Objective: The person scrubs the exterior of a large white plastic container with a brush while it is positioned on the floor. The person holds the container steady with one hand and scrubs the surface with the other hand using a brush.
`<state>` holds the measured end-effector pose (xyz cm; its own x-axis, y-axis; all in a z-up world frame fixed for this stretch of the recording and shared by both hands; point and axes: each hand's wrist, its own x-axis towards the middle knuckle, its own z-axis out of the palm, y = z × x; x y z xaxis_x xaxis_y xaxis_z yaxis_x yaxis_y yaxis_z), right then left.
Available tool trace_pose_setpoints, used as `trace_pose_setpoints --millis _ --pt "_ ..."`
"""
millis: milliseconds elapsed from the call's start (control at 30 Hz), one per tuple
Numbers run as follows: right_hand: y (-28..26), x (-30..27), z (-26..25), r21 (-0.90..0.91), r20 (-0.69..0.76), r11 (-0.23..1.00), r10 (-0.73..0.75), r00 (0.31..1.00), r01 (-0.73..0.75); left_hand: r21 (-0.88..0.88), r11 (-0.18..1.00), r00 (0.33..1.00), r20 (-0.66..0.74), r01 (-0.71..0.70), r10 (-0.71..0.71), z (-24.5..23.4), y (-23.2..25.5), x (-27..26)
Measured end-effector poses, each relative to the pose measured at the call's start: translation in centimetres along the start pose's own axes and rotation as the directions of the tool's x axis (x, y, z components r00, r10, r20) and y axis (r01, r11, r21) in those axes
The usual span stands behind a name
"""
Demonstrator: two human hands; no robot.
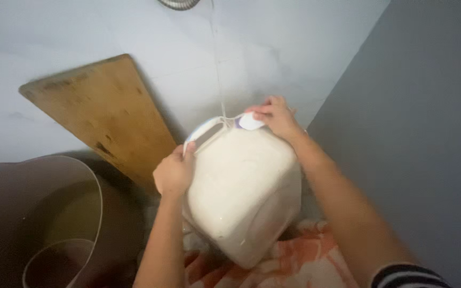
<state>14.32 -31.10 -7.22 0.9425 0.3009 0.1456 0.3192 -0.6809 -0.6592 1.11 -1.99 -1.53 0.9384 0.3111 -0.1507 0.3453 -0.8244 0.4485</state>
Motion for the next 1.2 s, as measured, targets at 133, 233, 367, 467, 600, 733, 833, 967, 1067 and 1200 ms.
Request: trace_pose_setpoints --millis 133,233,367,467,600,733,833,967,1067,1200 --pt "-2.2 0.4 4.7 -0.047 0.11 0.996 -0.074 0.991 0.079 0.039 0.992 0.98 0.158 0.117 -0.122 0.2 0.8 0.7" --pt "-1.4 0.8 4.7 -0.073 -0.11 0.963 -0.266 0.958 0.26 0.018 1.0 1.0 -0.009 -0.008 0.008 -0.1 0.1 0.2" --pt "-0.8 1.1 4.7 -0.037 0.023 0.98 -0.194 0.981 0.195 0.013 1.0 0.999 0.033 0.002 -0.003 0.3 0.6 0.0" --pt "-2.3 0.7 8.1 0.117 0.048 0.963 -0.25 0.967 0.243 0.006 1.0 1.0 0.023 0.004 -0.004 -0.1 0.7 0.0" --pt "0.5 1.4 3.6 0.093 -0.024 0.993 -0.073 0.997 0.075 -0.011 1.0 1.0 0.009 0.003 -0.003 0.0 -0.8 -0.1" --pt "-1.7 0.1 4.2 -0.056 0.01 0.99 -0.128 0.992 0.128 -0.002 0.99 0.984 0.109 0.143 -0.142 0.4 -0.6 0.2" --pt "-1.5 0.3 2.7 0.083 -0.009 0.995 0.056 0.998 -0.055 -0.048 0.996 0.997 0.036 0.071 -0.069 0.0 -1.3 0.0" --pt "-2.2 -0.1 2.6 -0.075 -0.1 0.99 -0.123 0.987 0.116 0.0 0.999 0.999 -0.006 0.053 -0.053 0.5 -0.7 0.0" --pt "-3.9 -0.5 2.2 -0.151 -0.123 0.987 -0.081 0.989 0.062 0.005 0.997 0.997 0.021 0.071 -0.071 0.2 -0.6 -0.2" --pt "-3.9 0.3 2.2 0.012 -0.302 1.0 -0.018 0.953 0.022 0.024 1.0 1.0 -0.021 0.02 -0.02 0.4 -0.3 -0.1"
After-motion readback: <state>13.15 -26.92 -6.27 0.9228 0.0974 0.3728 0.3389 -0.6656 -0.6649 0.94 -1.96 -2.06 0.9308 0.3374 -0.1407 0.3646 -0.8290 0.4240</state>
